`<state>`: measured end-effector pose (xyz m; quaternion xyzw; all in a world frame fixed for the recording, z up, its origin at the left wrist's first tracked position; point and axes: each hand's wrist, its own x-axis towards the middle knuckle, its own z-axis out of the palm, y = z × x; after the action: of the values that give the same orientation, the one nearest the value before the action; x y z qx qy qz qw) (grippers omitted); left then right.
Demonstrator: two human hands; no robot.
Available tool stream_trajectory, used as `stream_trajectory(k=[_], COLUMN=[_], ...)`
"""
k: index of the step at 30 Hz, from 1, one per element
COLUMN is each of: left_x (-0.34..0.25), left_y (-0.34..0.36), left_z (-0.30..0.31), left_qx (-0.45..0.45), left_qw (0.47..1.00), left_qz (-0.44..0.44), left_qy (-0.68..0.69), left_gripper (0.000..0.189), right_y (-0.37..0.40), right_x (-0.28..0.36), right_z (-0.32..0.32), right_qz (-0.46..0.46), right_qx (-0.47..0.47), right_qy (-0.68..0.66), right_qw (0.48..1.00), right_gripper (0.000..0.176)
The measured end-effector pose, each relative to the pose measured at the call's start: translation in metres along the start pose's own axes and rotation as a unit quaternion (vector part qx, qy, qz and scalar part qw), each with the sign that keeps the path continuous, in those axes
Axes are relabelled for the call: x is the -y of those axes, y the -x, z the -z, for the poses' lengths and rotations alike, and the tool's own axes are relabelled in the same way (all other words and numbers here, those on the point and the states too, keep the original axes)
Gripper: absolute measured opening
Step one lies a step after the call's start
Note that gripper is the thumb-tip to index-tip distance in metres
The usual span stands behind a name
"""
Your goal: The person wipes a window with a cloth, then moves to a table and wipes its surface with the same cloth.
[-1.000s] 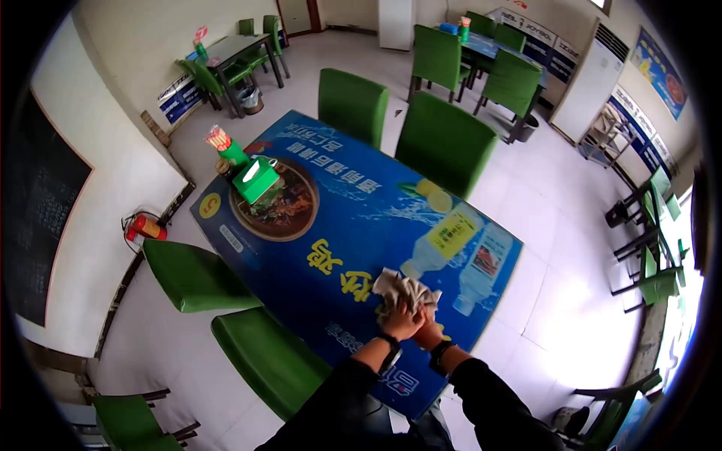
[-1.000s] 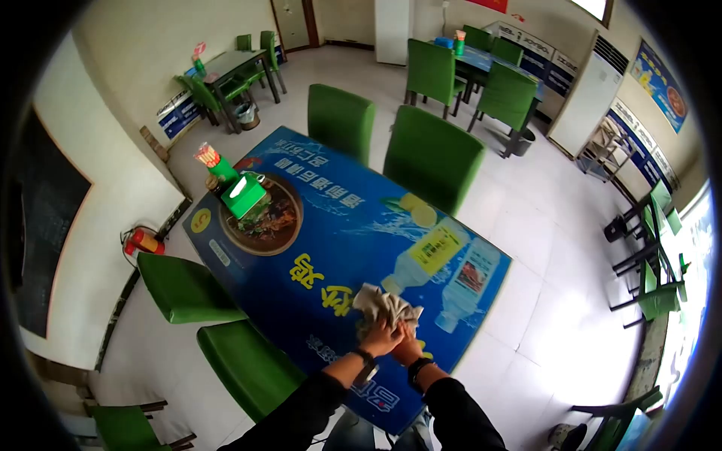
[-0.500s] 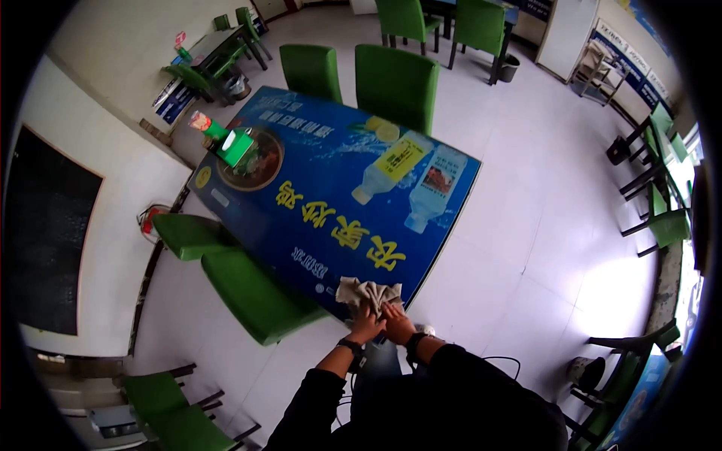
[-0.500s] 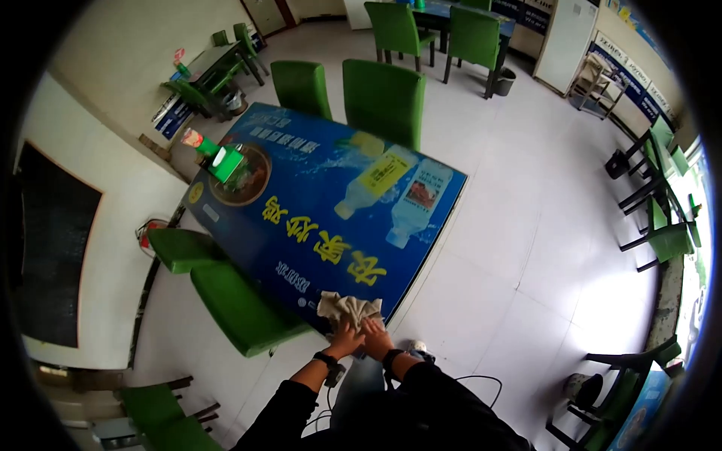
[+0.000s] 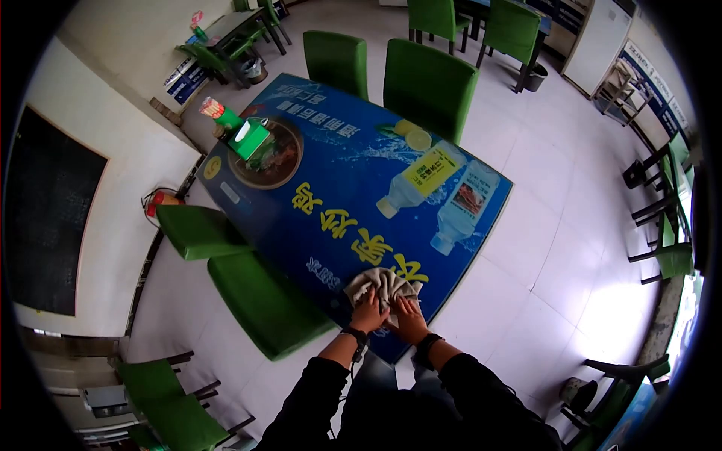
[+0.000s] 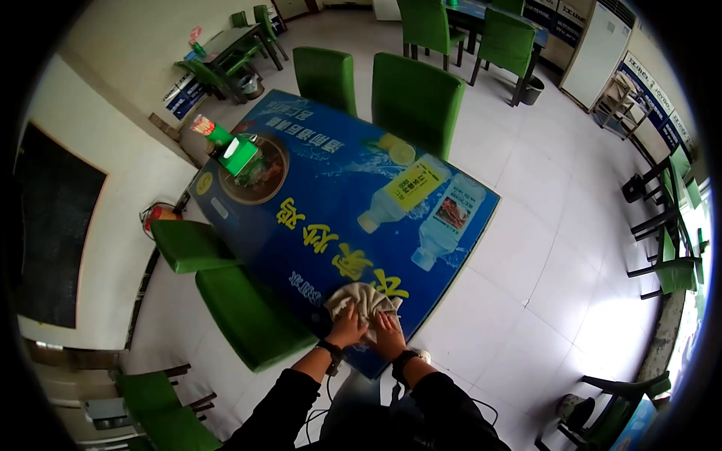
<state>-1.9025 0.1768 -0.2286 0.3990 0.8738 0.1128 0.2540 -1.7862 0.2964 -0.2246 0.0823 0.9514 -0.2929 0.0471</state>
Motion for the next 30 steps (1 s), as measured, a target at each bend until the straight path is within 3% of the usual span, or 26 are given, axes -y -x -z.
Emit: stream_trajectory(k=[2,5,7,11,13,15,19,20,21,23,25,27,30], left_x=[0.019,0.046,0.069,0.118,0.137,0.152,0.147,0.14,0.12,0.154,0.142,0.129,0.09], left_y=[-0.041,-0.104,-0.151,-0.228,-0.258,-0.284,-0.308,-0.311,-0.311,-0.343,-0.349,-0.353,-0.366], left_z=[0.028,0.062,0.084,0.131,0.141,0.144,0.192,0.203,0.242,0.203,0.213,0.211,0.197], left_qx=[0.013,0.0,-0.044,-0.103,-0.079,-0.154,-0.092,-0.098,0.073,-0.051,-0.04,-0.04,-0.045], left_qw=[0.998,0.99,0.996,0.992,0.993,0.988,0.994,0.995,0.996,0.995,0.997,0.997,0.998], left_qz=[0.007,0.005,0.022,-0.019,-0.014,-0.013,-0.029,0.001,0.033,0.057,0.044,0.055,-0.021], left_qy=[-0.059,-0.142,-0.077,-0.072,-0.082,-0.026,-0.045,0.023,-0.047,0.07,0.054,0.02,-0.033], left_gripper=[0.064,0.057,0.05,0.048,0.048,0.05,0.051,0.051,0.063,0.064,0.065,0.064,0.06], right_y=[-0.056,-0.153,-0.222,-0.322,-0.358,-0.388,-0.419,-0.42,-0.419,-0.42,-0.417,-0.41,-0.371], right_x=[0.0,0.003,-0.009,-0.016,-0.019,-0.019,-0.02,-0.014,-0.01,-0.021,-0.033,-0.065,-0.107], right_z=[0.014,0.036,0.024,0.03,0.038,0.051,0.07,0.081,0.088,0.073,0.07,0.075,0.113], right_qz=[-0.002,0.012,0.015,-0.004,-0.015,-0.025,-0.034,-0.023,-0.015,-0.009,-0.045,-0.084,-0.155], right_qx=[-0.026,-0.029,-0.114,-0.138,-0.126,-0.117,-0.067,-0.031,0.008,-0.034,-0.123,-0.136,-0.145], right_qy=[0.011,0.061,0.033,0.008,-0.006,-0.022,0.026,0.078,0.128,0.157,-0.009,-0.015,0.009], right_qw=[1.0,0.998,0.993,0.99,0.992,0.993,0.997,0.996,0.992,0.987,0.991,0.987,0.977], right_gripper=[0.073,0.057,0.048,0.042,0.043,0.043,0.045,0.047,0.049,0.052,0.055,0.058,0.065])
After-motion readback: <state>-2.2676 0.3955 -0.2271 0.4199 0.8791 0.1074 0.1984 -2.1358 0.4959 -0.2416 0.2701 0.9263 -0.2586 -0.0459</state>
